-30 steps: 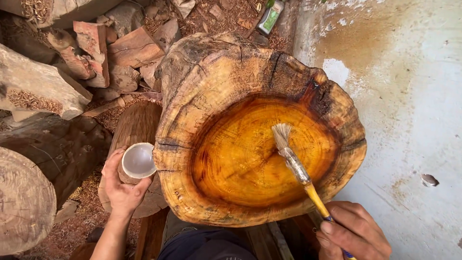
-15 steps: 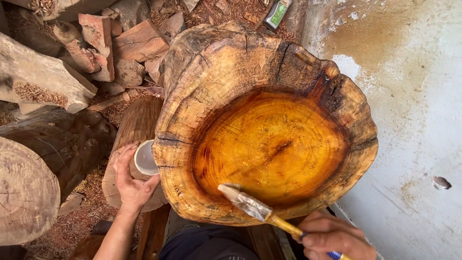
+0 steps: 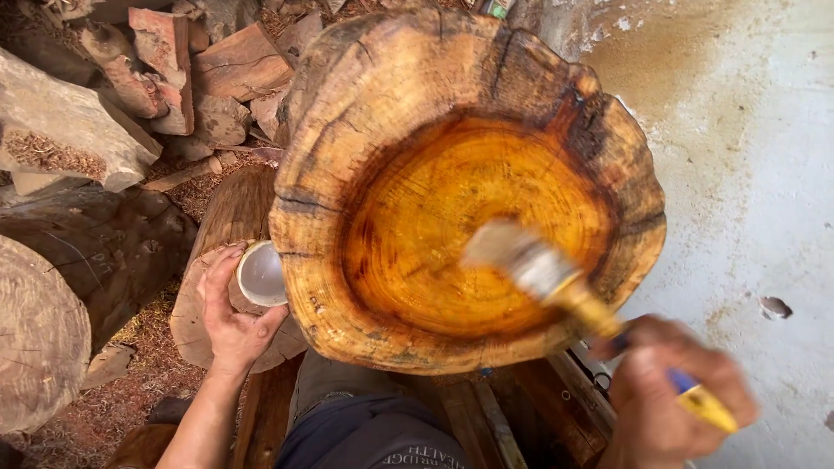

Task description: The person holds a small cup of liquid finish in one hand and uses a paintbrush to coat the cut surfaces and sides of wooden log stumps, moving between several stumps in the workshop and brushing each end grain and outer surface.

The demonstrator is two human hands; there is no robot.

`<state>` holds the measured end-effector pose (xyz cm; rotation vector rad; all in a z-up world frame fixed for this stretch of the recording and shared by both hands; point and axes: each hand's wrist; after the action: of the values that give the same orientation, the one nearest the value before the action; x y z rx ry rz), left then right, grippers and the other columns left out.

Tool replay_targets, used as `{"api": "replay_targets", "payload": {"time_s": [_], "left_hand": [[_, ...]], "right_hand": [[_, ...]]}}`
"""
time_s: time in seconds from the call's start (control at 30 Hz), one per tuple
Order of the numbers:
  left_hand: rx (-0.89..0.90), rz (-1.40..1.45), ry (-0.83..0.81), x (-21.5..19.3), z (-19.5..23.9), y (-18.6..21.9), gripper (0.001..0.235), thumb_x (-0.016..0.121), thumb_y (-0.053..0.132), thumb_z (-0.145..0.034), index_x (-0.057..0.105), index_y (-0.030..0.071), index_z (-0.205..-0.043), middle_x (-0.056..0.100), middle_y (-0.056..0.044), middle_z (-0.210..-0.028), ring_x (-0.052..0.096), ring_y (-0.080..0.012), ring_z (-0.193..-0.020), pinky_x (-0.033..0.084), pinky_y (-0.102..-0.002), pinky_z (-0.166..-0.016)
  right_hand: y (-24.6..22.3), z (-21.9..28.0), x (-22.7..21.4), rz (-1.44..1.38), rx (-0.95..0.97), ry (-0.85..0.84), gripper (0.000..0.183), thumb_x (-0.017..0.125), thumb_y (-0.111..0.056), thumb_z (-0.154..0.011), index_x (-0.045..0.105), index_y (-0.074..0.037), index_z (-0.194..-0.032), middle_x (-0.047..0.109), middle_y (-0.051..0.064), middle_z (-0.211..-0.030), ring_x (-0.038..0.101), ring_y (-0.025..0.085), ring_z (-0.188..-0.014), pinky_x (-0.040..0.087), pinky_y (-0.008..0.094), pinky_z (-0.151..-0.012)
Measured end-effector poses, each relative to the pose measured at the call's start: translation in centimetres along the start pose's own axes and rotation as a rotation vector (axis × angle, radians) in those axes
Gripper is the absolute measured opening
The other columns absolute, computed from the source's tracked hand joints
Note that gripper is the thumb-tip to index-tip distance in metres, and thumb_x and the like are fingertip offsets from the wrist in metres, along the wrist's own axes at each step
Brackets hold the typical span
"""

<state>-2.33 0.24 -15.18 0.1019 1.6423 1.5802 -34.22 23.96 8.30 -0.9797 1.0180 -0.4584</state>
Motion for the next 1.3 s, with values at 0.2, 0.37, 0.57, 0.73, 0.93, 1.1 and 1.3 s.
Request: {"api": "replay_targets", "payload": {"time_s": [0.2,0.37,0.57,0.73,0.93,1.1,1.3], "left_hand": [[0.006,0.002,0.012,0.1,0.9,0.4,0.081,0.083,0.011,-0.067,0.051,0.008,-0.142,0.056,-0.012,-0.144,0.051,-0.03,-0.138,0.037,-0.044,-0.123],[0.061,0.018,0.024,-0.3,1.0,1.9,0.08,0.084,0.012,-0.069,0.05,0.008,-0.141,0.056,-0.013,-0.143,0.049,-0.0313,-0.138,0.036,-0.045,-0.123],[0.116,0.026,0.057,-0.4,2.0,1.2,0.079,0.082,0.014,-0.07,0.05,0.009,-0.142,0.056,-0.012,-0.143,0.049,-0.0298,-0.138,0.036,-0.044,-0.123],[0.164,-0.016,0.094,-1.3,2.3,2.9,0.077,0.08,0.011,-0.069,0.051,0.009,-0.14,0.059,-0.012,-0.14,0.051,-0.0282,-0.136,0.036,-0.043,-0.121],[0.159,-0.005,0.208,-2.8,3.9,2.0,0.076,0.081,0.012,-0.069,0.052,0.011,-0.14,0.06,-0.011,-0.14,0.055,-0.0276,-0.133,0.041,-0.041,-0.118],[0.171,-0.038,0.231,-2.6,5.8,2.0,0.079,0.081,0.009,-0.065,0.053,0.011,-0.14,0.059,-0.014,-0.139,0.054,-0.0318,-0.13,0.041,-0.045,-0.115],[0.222,-0.063,0.326,-2.9,8.5,2.3,0.08,0.084,0.015,-0.063,0.054,0.012,-0.137,0.062,-0.013,-0.137,0.057,-0.0284,-0.127,0.044,-0.044,-0.111]], "right_hand": [[3.0,2.9,-0.8,-0.195,-0.138,-0.122,0.004,0.065,0.003,-0.097,0.064,0.005,-0.101,0.07,0.021,-0.081,0.072,0.025,-0.066,0.06,0.041,-0.07],[5.0,-0.6,-2.5,-0.386,-0.135,0.233,0.003,0.061,0.003,-0.108,0.064,0.003,-0.107,0.068,0.022,-0.086,0.069,0.027,-0.067,0.058,0.038,-0.055],[-0.2,4.4,5.5,-0.362,-0.286,-0.301,0.013,0.069,0.004,-0.095,0.07,0.003,-0.108,0.074,0.013,-0.087,0.074,0.019,-0.077,0.063,0.032,-0.069],[2.2,-1.4,3.0,-0.017,-0.314,0.126,0.009,0.069,0.003,-0.098,0.068,0.002,-0.107,0.074,0.016,-0.096,0.072,0.019,-0.08,0.061,0.031,-0.07],[2.4,-4.2,0.6,0.095,-0.447,0.425,0.006,0.068,0.002,-0.103,0.068,0.0,-0.109,0.072,0.014,-0.1,0.068,0.018,-0.081,0.057,0.031,-0.07],[-3.8,-3.2,10.3,0.39,-0.876,0.073,0.008,0.068,-0.004,-0.094,0.075,-0.007,-0.098,0.072,0.011,-0.098,0.068,0.027,-0.09,0.055,0.035,-0.078],[-1.7,-6.4,12.6,-0.192,-0.842,-0.475,0.01,0.067,-0.02,-0.107,0.076,-0.015,-0.109,0.075,0.003,-0.103,0.071,0.016,-0.092,0.064,0.033,-0.076]]}}
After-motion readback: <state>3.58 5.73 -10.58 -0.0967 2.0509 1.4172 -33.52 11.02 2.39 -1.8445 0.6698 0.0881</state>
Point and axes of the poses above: each hand's wrist, its own z-axis away from the middle knuckle, its own x-axis out of the palm, y = z × x
